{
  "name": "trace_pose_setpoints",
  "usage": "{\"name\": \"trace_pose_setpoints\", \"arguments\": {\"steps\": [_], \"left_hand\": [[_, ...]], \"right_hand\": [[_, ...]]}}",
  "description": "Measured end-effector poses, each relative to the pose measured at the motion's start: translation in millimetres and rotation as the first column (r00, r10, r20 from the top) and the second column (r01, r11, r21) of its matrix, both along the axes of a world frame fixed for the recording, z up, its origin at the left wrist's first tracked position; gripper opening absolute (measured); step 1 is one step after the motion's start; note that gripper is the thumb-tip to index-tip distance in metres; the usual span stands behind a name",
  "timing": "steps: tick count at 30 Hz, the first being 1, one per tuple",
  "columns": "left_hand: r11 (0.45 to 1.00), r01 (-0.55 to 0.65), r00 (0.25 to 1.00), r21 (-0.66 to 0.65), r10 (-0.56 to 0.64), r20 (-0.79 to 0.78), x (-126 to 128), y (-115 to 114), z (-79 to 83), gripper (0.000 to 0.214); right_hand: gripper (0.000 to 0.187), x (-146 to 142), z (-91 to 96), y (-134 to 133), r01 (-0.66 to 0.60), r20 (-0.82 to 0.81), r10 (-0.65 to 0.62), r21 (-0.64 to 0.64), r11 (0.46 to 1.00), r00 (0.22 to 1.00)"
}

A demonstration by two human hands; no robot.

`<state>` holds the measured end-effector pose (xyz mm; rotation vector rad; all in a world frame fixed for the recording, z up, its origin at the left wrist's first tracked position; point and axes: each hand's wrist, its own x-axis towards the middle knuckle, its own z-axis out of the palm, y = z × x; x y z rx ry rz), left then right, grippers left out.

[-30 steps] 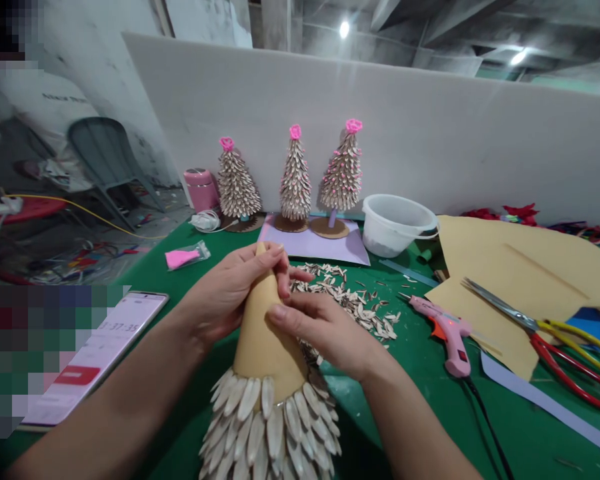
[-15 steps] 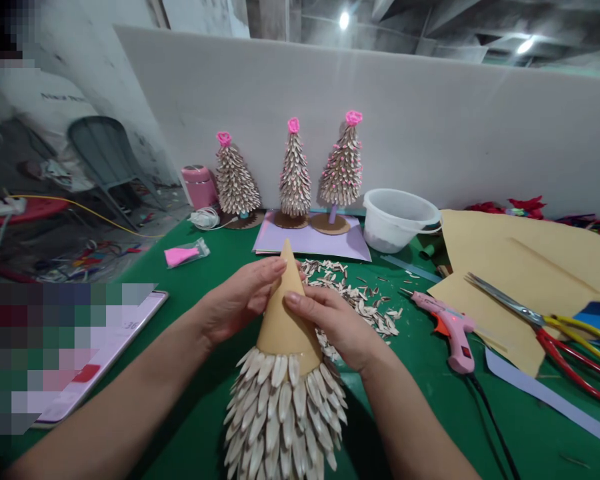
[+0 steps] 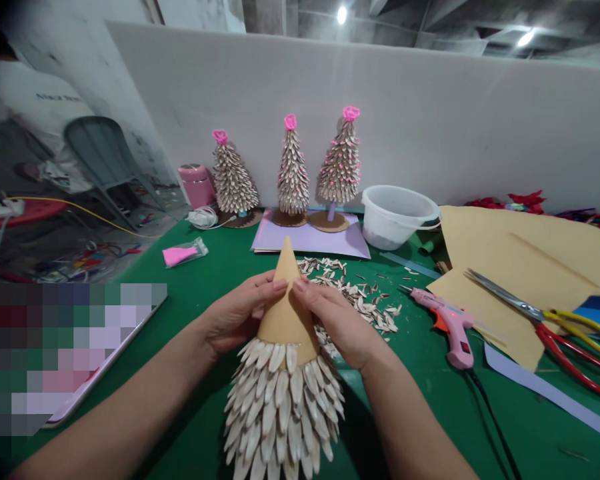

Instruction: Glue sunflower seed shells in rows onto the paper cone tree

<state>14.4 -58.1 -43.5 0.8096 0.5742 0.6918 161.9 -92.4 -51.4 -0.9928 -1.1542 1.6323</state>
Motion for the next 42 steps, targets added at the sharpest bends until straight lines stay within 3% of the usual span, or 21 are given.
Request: {"name": "trace_pose_setpoints", "arguments": {"steps": [6, 8, 12, 16, 18, 21, 29, 37, 42], "left_hand": [[1.000, -0.011, 1.000, 0.012, 0.011, -0.005, -1, 2, -1.3, 0.027], [0.998, -0.013, 0.999, 0.055, 0.014, -0.031, -2, 3, 0.5, 0.028], [0.993, -0.009, 0.999, 0.121, 0.013, -0.032, -3, 4, 4.7, 0.027], [0.995, 0.015, 1.000, 0.097, -0.015, -0.006, -2, 1, 5.4, 0.024], [0.996, 0.016, 1.000, 0.085, -0.016, -0.003, 0, 0, 4.9, 0.024], [0.997, 0.014, 1.000, 0.077, -0.014, -0.005, 0, -3, 4.4, 0.025], [0.998, -0.011, 1.000, 0.065, 0.011, -0.006, 2, -4, 3.0, 0.027], [0.995, -0.017, 0.999, 0.098, 0.021, -0.032, 4, -3, 1.6, 0.027], [0.996, -0.017, 0.999, 0.086, 0.020, -0.034, 4, -4, 2.2, 0.028]], "right_hand": [[0.033, 15, 4.8, 0, 0.010, 0.127, -0.021, 0.088, 0.996, 0.992], [0.029, 21, 8.6, -7, 0.090, 0.256, -0.137, 0.186, 0.978, 0.957], [0.016, 28, 13.8, -32, 0.229, 0.406, -0.401, 0.409, 0.883, 0.821], [0.021, 24, 18.2, -54, -0.032, 0.534, -0.397, 0.624, 0.781, 0.746], [0.027, 21, 21.7, -59, -0.178, 0.600, -0.352, 0.649, 0.740, 0.719], [0.028, 17, 27.5, -61, -0.301, 0.662, -0.325, 0.650, 0.697, 0.676], [0.019, 13, 33.9, -57, -0.393, 0.692, -0.418, 0.696, 0.600, 0.589], [0.012, 13, 32.8, -53, -0.434, 0.696, -0.480, 0.713, 0.551, 0.534], [0.017, 16, 31.5, -51, -0.469, 0.703, -0.479, 0.709, 0.526, 0.525]]}}
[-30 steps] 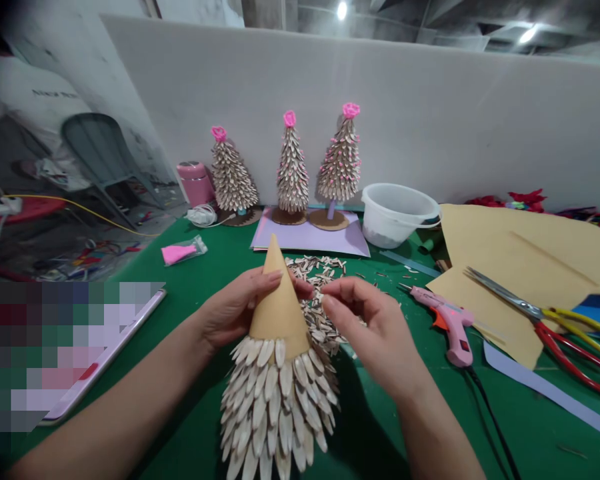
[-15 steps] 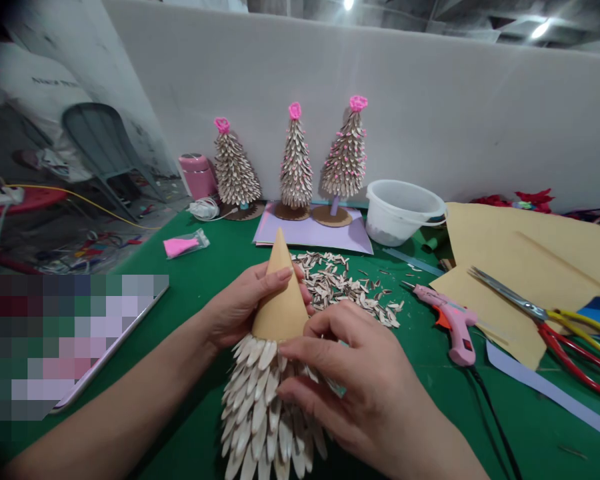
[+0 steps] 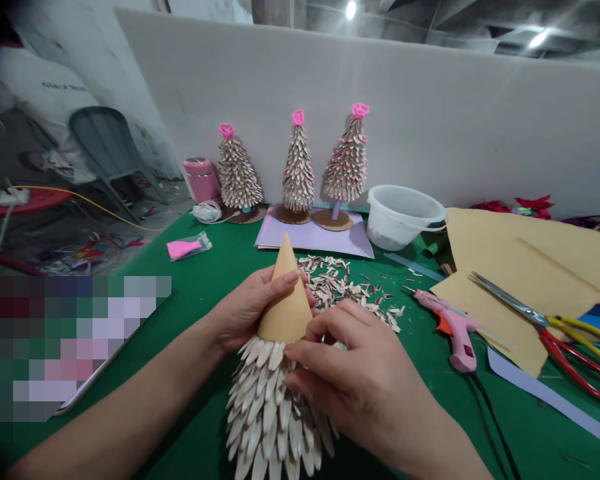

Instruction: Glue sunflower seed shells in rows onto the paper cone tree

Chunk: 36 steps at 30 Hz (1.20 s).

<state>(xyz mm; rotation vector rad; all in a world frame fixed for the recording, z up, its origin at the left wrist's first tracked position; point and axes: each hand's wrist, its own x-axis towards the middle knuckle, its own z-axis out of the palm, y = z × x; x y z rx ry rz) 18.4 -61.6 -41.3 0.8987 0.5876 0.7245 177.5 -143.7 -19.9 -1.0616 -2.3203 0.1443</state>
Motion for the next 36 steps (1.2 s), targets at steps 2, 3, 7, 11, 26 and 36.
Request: {"name": "trace_pose_setpoints", "arguments": {"steps": [2, 3, 7, 11, 26, 36], "left_hand": [[1.000, -0.006, 1.000, -0.013, 0.006, -0.002, 0, 0, 0.2, 0.030], [1.000, -0.008, 1.000, -0.015, 0.008, -0.003, 0, 0, 0.3, 0.030], [1.000, -0.001, 1.000, -0.010, 0.001, -0.002, 0, 0, 0.6, 0.031], [1.000, 0.006, 1.000, -0.008, -0.006, -0.004, 0, -1, 1.3, 0.030], [1.000, -0.007, 1.000, -0.018, 0.007, -0.007, 1, -2, 2.8, 0.032], [1.000, -0.002, 1.000, -0.016, 0.002, -0.012, 1, -1, 2.9, 0.032]], "right_hand": [[0.019, 1, -1.6, 0, -0.014, 0.001, 0.014, 0.017, 1.000, 1.000], [0.019, 2, -2.7, 1, -0.018, -0.001, 0.018, 0.027, 0.999, 1.000], [0.018, 2, -7.5, 0, -0.020, -0.009, 0.021, 0.095, 0.995, 1.000], [0.022, 1, -11.6, -1, -0.019, -0.033, 0.024, 0.144, 0.989, 0.999], [0.018, -1, -17.3, -1, -0.008, -0.041, 0.016, 0.187, 0.982, 0.999], [0.020, -2, -18.2, -2, 0.008, -0.064, 0.003, 0.170, 0.985, 0.998]]}}
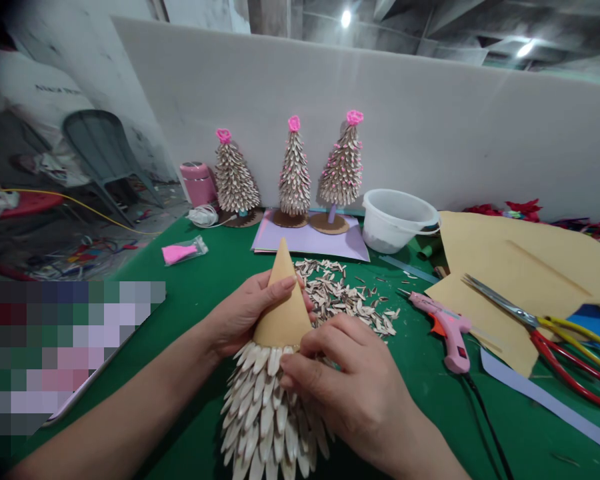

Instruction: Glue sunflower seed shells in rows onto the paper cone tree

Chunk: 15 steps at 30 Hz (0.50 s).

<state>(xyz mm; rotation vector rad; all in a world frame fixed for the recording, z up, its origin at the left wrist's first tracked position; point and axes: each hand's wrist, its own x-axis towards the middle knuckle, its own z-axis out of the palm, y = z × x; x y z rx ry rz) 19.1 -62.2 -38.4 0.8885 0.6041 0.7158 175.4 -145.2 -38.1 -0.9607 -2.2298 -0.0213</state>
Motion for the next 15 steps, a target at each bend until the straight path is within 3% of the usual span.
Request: {"name": "trace_pose_setpoints", "arguments": {"steps": [12, 15], "left_hand": [[1.000, 0.012, 1.000, -0.007, -0.012, 0.027, 0.5, -1.4, 0.4, 0.029], [1.000, 0.005, 1.000, -0.012, -0.005, 0.030, 0.1, -0.8, 2.0, 0.028]], "right_hand": [[0.023, 0.5, 1.0, 0.6, -0.034, -0.007, 0.034, -0.012, 0.999, 0.999], [0.026, 7.3, 7.0, -4.6, -0.053, -0.107, 0.045, -0.074, 0.996, 0.993]]}}
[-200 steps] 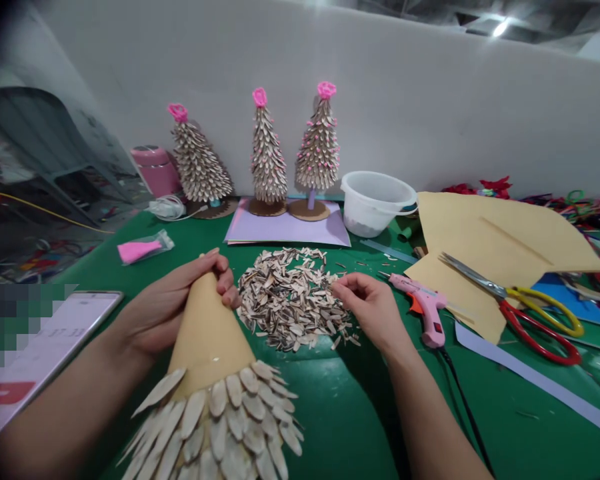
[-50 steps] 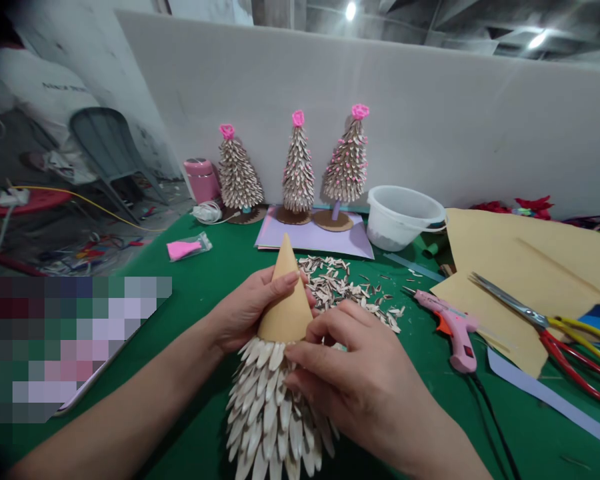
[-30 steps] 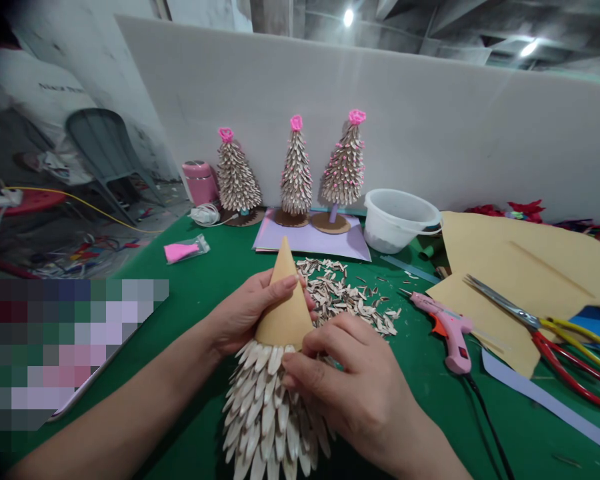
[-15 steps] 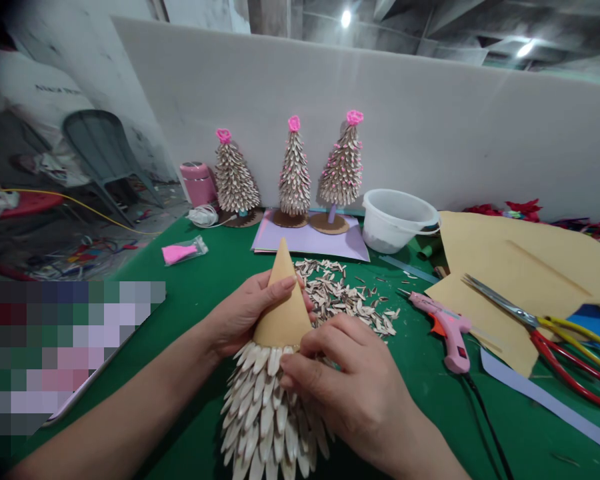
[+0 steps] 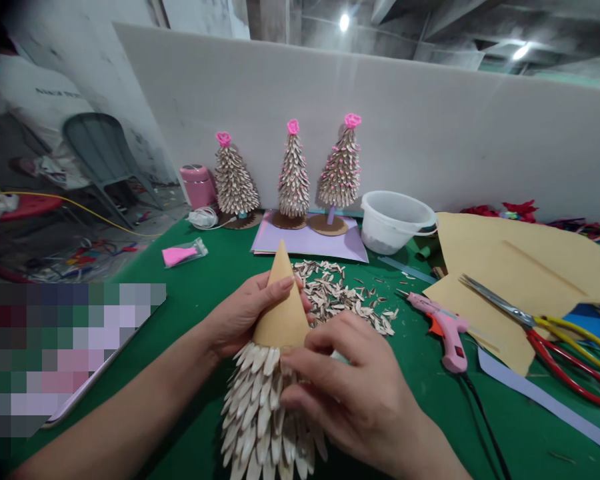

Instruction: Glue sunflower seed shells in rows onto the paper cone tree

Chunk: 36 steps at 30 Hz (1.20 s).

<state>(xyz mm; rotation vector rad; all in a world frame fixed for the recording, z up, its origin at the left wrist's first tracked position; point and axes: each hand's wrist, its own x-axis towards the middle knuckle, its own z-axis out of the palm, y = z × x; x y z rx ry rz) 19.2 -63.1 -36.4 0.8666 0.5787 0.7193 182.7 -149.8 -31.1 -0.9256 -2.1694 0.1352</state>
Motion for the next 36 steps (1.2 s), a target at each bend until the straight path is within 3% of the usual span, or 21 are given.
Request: {"name": "trace_pose_setpoints", "arguments": {"steps": [3, 5, 7, 9, 16, 23, 28, 32, 36], "left_hand": [[1.000, -0.020, 1.000, -0.008, 0.020, 0.003, -2, 1, 3.3, 0.024], [0.999, -0.040, 0.999, -0.018, 0.041, 0.019, -6, 1, 5.8, 0.021], [0.998, -0.060, 0.998, -0.033, 0.061, 0.035, -10, 0, 7.5, 0.019], [0.995, -0.078, 0.996, -0.064, 0.081, 0.047, -15, -1, 7.7, 0.018], [0.978, -0.143, 0.987, -0.151, 0.153, 0.054, -26, -1, 1.6, 0.014], [0.971, -0.127, 0.987, -0.203, 0.143, 0.068, -28, 1, 1.2, 0.016], [0.953, -0.103, 0.990, -0.284, 0.127, 0.067, -29, 5, 0.9, 0.017], [0.913, -0.128, 0.992, -0.388, 0.124, -0.035, -36, 6, -1.8, 0.017], [0.897, -0.194, 0.965, -0.397, 0.102, -0.242, -46, 7, -9.6, 0.019]], "right_hand": [[0.027, 12, 3.7, -5, 0.152, -0.278, -0.157, -0.042, 0.988, 0.948], [0.023, 19, 1.4, -5, 0.325, -0.460, -0.334, -0.101, 0.940, 0.823], [0.018, 24, -3.9, -3, 0.414, -0.545, -0.454, -0.203, 0.887, 0.705], [0.017, 28, -9.1, 0, 0.413, -0.551, -0.511, -0.302, 0.859, 0.660], [0.016, 31, -14.4, -1, 0.349, -0.489, -0.522, -0.405, 0.845, 0.699], [0.019, 33, -35.9, -7, 0.307, -0.481, -0.621, -0.580, 0.754, 0.618], [0.022, 39, -43.8, -9, 0.339, -0.457, -0.687, -0.630, 0.698, 0.565], [0.025, 41, -47.9, -11, 0.334, -0.433, -0.701, -0.657, 0.676, 0.566], [0.027, 43, -53.8, -11, 0.288, -0.423, -0.709, -0.704, 0.649, 0.564]]}}
